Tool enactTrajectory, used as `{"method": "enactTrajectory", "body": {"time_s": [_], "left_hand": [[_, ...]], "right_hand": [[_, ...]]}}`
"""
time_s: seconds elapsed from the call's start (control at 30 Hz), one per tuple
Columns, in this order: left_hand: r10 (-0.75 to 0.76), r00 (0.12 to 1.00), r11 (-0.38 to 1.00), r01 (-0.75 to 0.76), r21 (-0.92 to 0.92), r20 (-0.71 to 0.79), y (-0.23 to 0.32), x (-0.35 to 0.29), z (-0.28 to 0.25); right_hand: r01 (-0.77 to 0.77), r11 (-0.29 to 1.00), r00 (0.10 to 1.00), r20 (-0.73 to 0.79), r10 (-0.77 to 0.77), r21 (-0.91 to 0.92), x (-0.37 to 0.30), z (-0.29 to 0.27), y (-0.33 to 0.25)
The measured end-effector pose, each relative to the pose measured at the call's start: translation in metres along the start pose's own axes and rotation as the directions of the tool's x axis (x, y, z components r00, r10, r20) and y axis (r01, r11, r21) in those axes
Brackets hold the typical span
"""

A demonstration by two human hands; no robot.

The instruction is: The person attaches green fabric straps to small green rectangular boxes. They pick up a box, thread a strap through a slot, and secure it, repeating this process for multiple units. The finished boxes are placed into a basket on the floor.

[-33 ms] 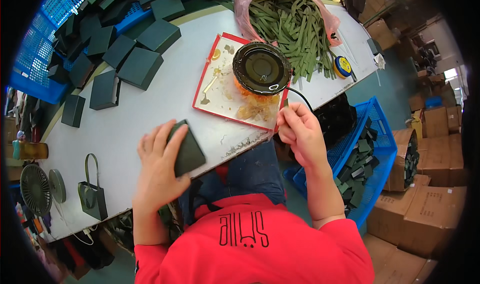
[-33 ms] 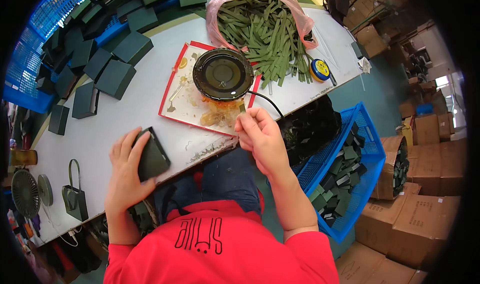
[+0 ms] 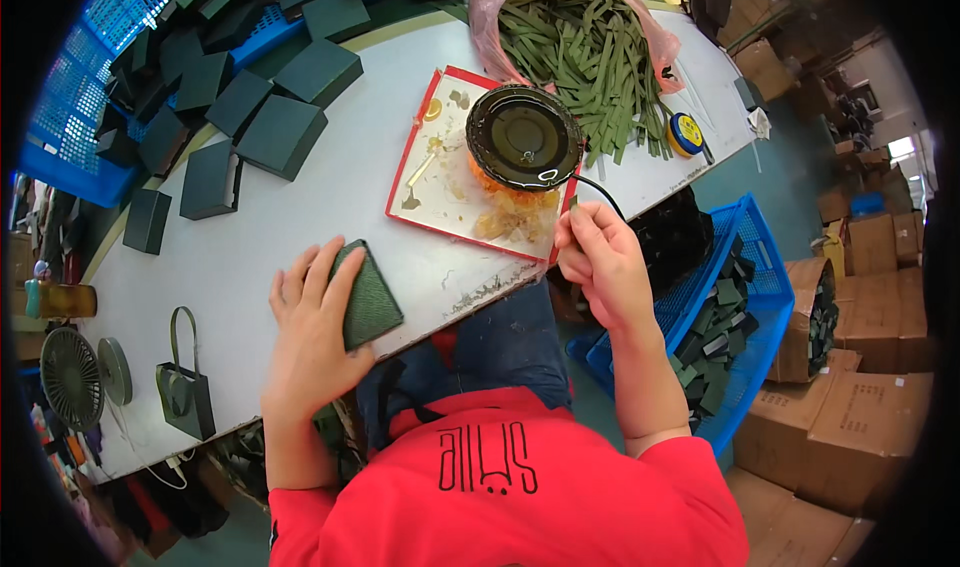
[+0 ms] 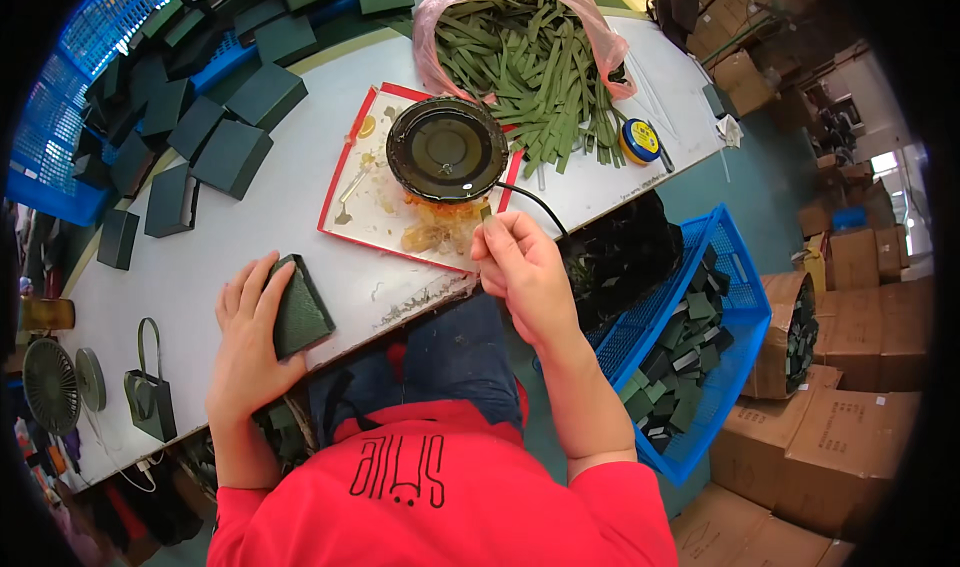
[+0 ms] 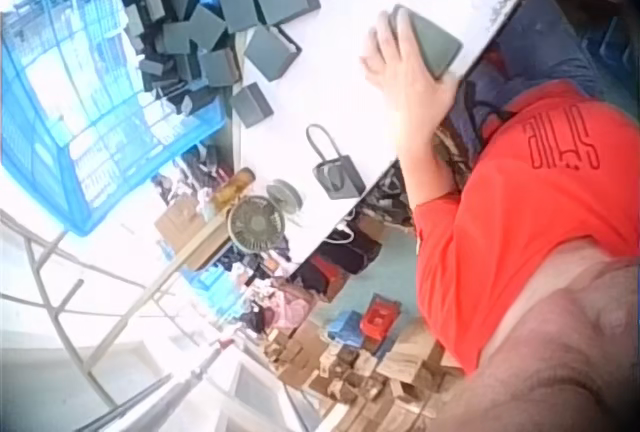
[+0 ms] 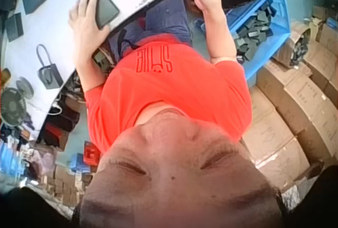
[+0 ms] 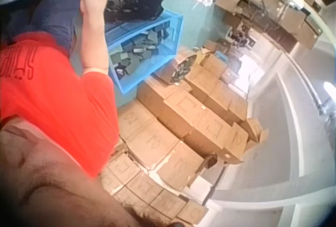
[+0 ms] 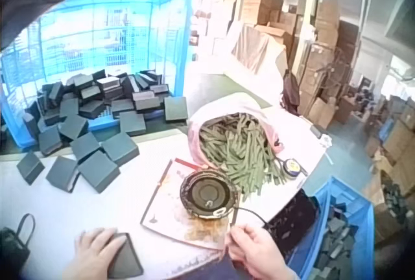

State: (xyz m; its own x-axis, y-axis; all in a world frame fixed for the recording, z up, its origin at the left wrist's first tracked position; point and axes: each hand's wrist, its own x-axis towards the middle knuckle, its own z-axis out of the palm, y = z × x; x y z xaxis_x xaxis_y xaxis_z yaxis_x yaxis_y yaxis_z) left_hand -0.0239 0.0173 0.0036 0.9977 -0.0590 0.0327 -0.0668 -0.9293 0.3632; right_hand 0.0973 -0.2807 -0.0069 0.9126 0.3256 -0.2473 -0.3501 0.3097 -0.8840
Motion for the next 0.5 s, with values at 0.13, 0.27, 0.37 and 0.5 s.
{"method": "enactTrajectory", "body": {"time_s": [0.13, 0.27, 0.37, 0.5], "left_hand": [[-0.055, 0.998, 0.998, 0.055, -0.002, 0.042, 0.0, -0.002, -0.001], [-0.066, 0.997, 0.998, 0.066, 0.008, 0.03, 0.0, -0.004, 0.003], [-0.087, 0.996, 0.996, 0.087, -0.017, 0.008, 0.002, -0.002, 0.004], [-0.109, 0.994, 0.994, 0.11, 0.019, -0.014, 0.009, 0.002, 0.009]], "right_hand": [[0.017, 0.998, 0.999, -0.04, -0.019, -0.065, 0.013, 0.002, -0.002], [0.022, 0.994, 0.997, -0.07, -0.029, -0.111, 0.022, 0.002, 0.0], [0.018, 0.99, 0.993, -0.109, -0.033, -0.141, 0.025, 0.002, 0.0], [0.022, 0.99, 0.99, -0.137, -0.041, -0.14, 0.028, 0.003, 0.001]]}}
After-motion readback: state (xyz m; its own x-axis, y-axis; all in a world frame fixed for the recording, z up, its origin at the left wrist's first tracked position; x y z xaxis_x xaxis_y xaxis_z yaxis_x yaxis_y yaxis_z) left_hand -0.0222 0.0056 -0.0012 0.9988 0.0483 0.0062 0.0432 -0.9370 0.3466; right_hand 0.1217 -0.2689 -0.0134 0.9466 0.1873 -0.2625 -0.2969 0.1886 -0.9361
